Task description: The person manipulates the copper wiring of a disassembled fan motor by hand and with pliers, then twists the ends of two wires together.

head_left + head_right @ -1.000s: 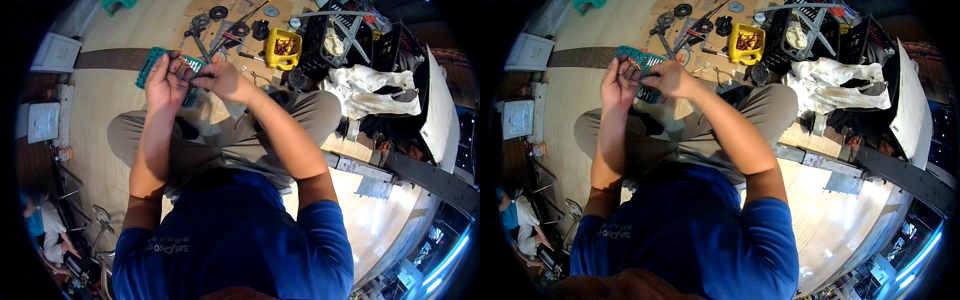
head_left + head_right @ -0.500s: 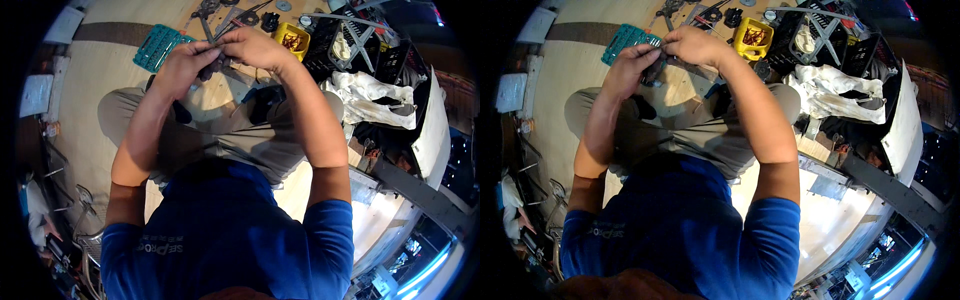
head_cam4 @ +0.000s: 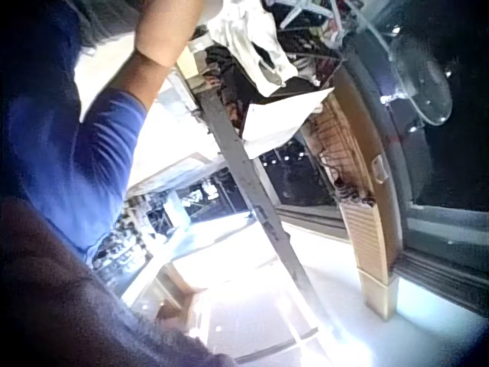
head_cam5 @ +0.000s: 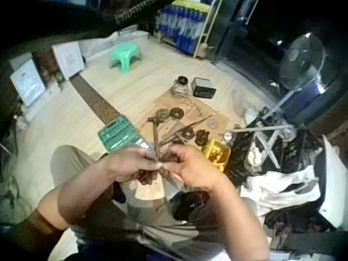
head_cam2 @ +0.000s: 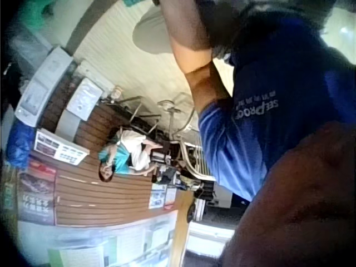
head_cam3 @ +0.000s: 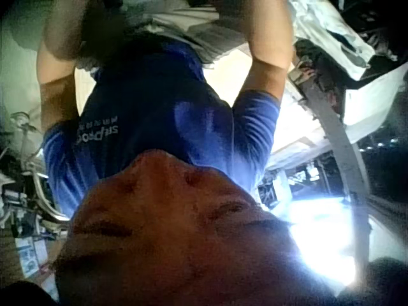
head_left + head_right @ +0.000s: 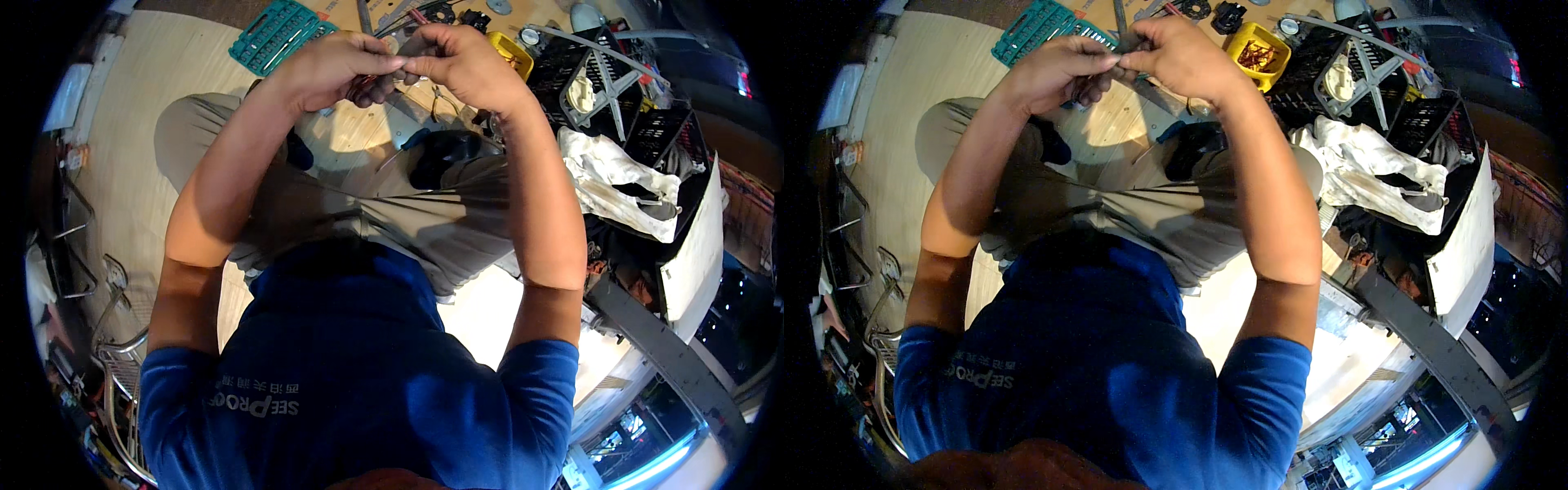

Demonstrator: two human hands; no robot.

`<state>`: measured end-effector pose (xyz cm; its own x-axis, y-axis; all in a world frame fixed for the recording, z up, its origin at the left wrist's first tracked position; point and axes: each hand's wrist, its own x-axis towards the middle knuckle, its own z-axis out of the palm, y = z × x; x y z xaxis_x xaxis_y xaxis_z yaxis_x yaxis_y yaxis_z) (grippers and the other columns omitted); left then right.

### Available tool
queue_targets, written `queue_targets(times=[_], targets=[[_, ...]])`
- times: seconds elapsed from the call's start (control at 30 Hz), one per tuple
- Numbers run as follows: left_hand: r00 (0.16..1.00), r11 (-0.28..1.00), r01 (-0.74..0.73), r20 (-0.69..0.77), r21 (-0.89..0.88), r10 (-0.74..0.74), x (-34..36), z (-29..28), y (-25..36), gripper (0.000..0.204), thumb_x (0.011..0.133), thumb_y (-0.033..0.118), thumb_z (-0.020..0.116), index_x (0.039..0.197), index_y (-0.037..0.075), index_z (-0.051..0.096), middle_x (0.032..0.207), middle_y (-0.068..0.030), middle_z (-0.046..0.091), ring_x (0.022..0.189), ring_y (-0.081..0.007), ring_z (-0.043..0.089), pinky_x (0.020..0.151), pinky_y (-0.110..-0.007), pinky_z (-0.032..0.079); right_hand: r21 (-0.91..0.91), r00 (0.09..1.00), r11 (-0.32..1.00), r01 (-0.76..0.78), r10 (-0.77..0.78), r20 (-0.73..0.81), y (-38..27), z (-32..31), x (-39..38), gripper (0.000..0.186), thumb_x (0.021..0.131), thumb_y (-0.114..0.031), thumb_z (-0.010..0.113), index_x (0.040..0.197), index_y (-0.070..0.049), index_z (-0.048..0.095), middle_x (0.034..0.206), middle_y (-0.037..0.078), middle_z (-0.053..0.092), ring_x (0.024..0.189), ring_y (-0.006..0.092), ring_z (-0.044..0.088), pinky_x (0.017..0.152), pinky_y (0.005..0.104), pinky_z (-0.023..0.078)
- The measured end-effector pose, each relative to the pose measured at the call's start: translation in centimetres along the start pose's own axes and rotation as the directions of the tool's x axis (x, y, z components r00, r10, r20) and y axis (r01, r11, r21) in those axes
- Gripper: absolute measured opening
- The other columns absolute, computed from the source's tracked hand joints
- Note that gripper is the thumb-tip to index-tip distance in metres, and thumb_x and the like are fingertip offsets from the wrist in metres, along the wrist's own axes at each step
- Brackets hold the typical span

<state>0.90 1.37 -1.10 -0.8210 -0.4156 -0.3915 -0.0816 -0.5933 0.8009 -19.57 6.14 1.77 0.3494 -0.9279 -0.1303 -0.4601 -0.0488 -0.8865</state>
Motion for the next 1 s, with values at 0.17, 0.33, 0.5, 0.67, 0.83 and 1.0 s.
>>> queue_targets(times=[0.17, 0.33, 0.5, 0.67, 0.83, 1.0], targets=[[0.984, 0.994, -0.074, -0.157, 0.080, 0.086, 0.2, 0.5, 0.0, 0.020, 0.088, 0.023, 0.066, 0.089, 0.004, 0.060, 0.068, -0.0037, 0.059, 0.055, -0.0110, 0.055, 0.044, -0.023, 0.040, -0.018, 1.000, 1.000, -0.014, 0.014, 0.027, 0.3, -0.3, 0.2, 0.022, 0.086, -0.015, 0.066, 0.101, 0.000, 0.063, 0.083, 0.006, 0.066, 0.078, 0.0127, 0.061, 0.074, 0.0274, 0.048], [0.969, 0.996, -0.061, -0.236, 0.058, 0.073, 0.5, 0.0, -0.6, 0.020, 0.088, 0.022, 0.066, 0.089, 0.003, 0.060, 0.069, -0.0040, 0.059, 0.055, -0.0098, 0.054, 0.044, -0.022, 0.039, -0.101, 0.997, 0.995, -0.005, 0.013, 0.077, 0.0, -0.6, 0.6, 0.023, 0.087, -0.019, 0.066, 0.100, 0.001, 0.062, 0.078, 0.002, 0.064, 0.075, 0.0092, 0.058, 0.073, 0.0245, 0.047], [0.983, 0.996, -0.080, -0.170, -0.029, 0.074, 0.3, -0.2, -0.7, 0.020, 0.087, 0.022, 0.067, 0.089, 0.004, 0.059, 0.070, -0.0035, 0.059, 0.054, -0.0089, 0.052, 0.044, -0.020, 0.038, -0.075, 0.995, 0.996, -0.038, 0.045, 0.088, -0.1, -0.5, 0.9, 0.023, 0.085, -0.019, 0.067, 0.099, 0.000, 0.064, 0.080, 0.007, 0.066, 0.076, 0.0135, 0.060, 0.072, 0.0278, 0.048], [0.985, 0.992, -0.105, -0.145, -0.072, 0.093, 0.6, -0.7, -1.7, 0.018, 0.085, 0.020, 0.070, 0.083, 0.005, 0.059, 0.064, -0.0020, 0.056, 0.053, -0.0086, 0.050, 0.043, -0.022, 0.035, -0.068, 0.991, 0.998, -0.015, 0.024, 0.129, -0.5, -0.1, 1.0, 0.020, 0.084, -0.016, 0.067, 0.097, 0.000, 0.065, 0.079, 0.011, 0.067, 0.074, 0.0180, 0.062, 0.070, 0.0314, 0.049], [0.971, 0.981, -0.162, -0.159, 0.109, 0.178, 0.5, -1.2, -2.4, 0.025, 0.091, 0.027, 0.060, 0.092, 0.002, 0.059, 0.071, -0.0044, 0.059, 0.059, -0.0112, 0.054, 0.050, -0.025, 0.042, -0.232, 0.995, 0.968, 0.098, -0.088, 0.053, -0.5, 0.7, 0.3, 0.015, 0.085, -0.011, 0.065, 0.094, 0.001, 0.062, 0.076, 0.010, 0.063, 0.070, 0.0151, 0.056, 0.068, 0.0299, 0.047], [0.980, 0.977, 0.196, -0.010, -0.087, -0.197, -0.3, -0.1, -2.1, 0.044, 0.097, 0.046, 0.044, 0.090, 0.005, 0.058, 0.070, -0.0022, 0.052, 0.068, -0.0136, 0.055, 0.056, -0.031, 0.048, -0.105, 0.998, 0.993, 0.060, -0.064, -0.030, 1.0, 1.6, -0.6, 0.015, 0.084, -0.012, 0.067, 0.091, 0.001, 0.062, 0.075, 0.013, 0.062, 0.067, 0.0179, 0.056, 0.065, 0.0314, 0.047]])
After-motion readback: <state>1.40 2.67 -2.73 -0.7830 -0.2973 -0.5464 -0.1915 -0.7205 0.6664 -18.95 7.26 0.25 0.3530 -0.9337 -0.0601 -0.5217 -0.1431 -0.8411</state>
